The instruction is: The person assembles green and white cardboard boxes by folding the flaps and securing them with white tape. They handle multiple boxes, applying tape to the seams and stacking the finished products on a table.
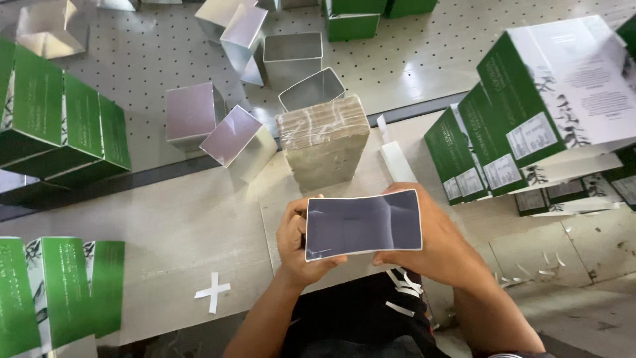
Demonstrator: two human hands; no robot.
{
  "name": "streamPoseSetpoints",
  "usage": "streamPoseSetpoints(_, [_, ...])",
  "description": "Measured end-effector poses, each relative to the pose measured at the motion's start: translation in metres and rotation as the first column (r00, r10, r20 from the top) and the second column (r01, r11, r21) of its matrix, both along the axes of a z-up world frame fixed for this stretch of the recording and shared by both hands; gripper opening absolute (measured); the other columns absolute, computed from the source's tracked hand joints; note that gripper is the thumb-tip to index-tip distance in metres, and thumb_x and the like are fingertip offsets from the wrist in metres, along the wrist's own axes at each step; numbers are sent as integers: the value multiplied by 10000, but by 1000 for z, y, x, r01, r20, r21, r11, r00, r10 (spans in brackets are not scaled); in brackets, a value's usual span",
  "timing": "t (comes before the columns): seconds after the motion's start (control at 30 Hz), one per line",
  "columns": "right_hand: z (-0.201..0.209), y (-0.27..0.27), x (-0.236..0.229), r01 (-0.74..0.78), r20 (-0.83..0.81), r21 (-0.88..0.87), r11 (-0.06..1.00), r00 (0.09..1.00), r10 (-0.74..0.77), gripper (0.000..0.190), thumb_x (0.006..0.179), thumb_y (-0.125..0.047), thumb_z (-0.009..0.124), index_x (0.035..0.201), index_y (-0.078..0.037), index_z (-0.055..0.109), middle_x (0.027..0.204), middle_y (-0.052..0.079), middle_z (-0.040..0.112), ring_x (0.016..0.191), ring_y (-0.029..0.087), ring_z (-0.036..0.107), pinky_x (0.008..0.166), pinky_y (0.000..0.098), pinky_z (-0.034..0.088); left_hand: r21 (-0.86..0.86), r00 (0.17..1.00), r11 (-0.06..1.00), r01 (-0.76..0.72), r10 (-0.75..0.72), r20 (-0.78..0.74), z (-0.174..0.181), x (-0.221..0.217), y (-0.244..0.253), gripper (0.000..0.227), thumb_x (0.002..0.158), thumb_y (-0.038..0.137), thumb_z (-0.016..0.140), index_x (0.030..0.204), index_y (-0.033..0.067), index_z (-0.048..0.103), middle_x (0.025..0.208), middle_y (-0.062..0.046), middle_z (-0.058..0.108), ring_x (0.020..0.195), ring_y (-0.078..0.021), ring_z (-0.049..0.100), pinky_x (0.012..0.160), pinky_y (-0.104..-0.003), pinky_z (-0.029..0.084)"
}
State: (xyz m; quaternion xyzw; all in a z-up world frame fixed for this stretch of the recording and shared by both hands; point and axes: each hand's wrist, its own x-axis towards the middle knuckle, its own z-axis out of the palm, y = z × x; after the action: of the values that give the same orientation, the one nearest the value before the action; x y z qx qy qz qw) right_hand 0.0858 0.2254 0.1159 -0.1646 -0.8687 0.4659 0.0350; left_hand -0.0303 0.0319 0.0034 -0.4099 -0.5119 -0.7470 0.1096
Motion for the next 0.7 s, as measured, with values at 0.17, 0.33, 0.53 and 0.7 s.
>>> streamPoseSetpoints(0.17, [2,-2,1,-8,79,37,999,997,5,1100,467,-336,1048,1391,-90,504,1175,263,702,1109,536,660,876,637,531,-83,998,996,29,-25,55,-5,0,-8,606,755,458,913,786,97,427,1196,-293,579,1003,-326,652,857,-412,526])
streamPoseSetpoints(0.33, [-25,-6,20,-5,-163,-25,1000,987,1,1319,409,-289,1065,1487,23,370,1297,337,596,1120,528,653,928,628,507,-280,985,950,141,-105,139,10,13,-32,988,744,335,919,1416,4,275,1459,-316,426,1362,-414,451,1050,-565,449])
streamPoseSetpoints(0.53, [-71,-65,59,-144,-650,83,986,742,163,506,810,-429,833,1085,-100,563,949,53,578,833,216,571,762,343,461,-568,884,812,-134,357,301,-75,14,-84,572,776,472,837,1222,137,713,1163,8,721,1098,-103,654,1035,-301,528])
streamPoseSetpoints(0.7, [-132,-82,42,-448,-351,-201,871,863,363,765,765,-807,626,1053,-99,608,1037,41,658,885,176,603,797,315,457,405,799,889,214,-398,450,-30,28,-40,536,902,30,792,1389,31,567,1322,-157,667,1167,-285,681,1024,-481,576])
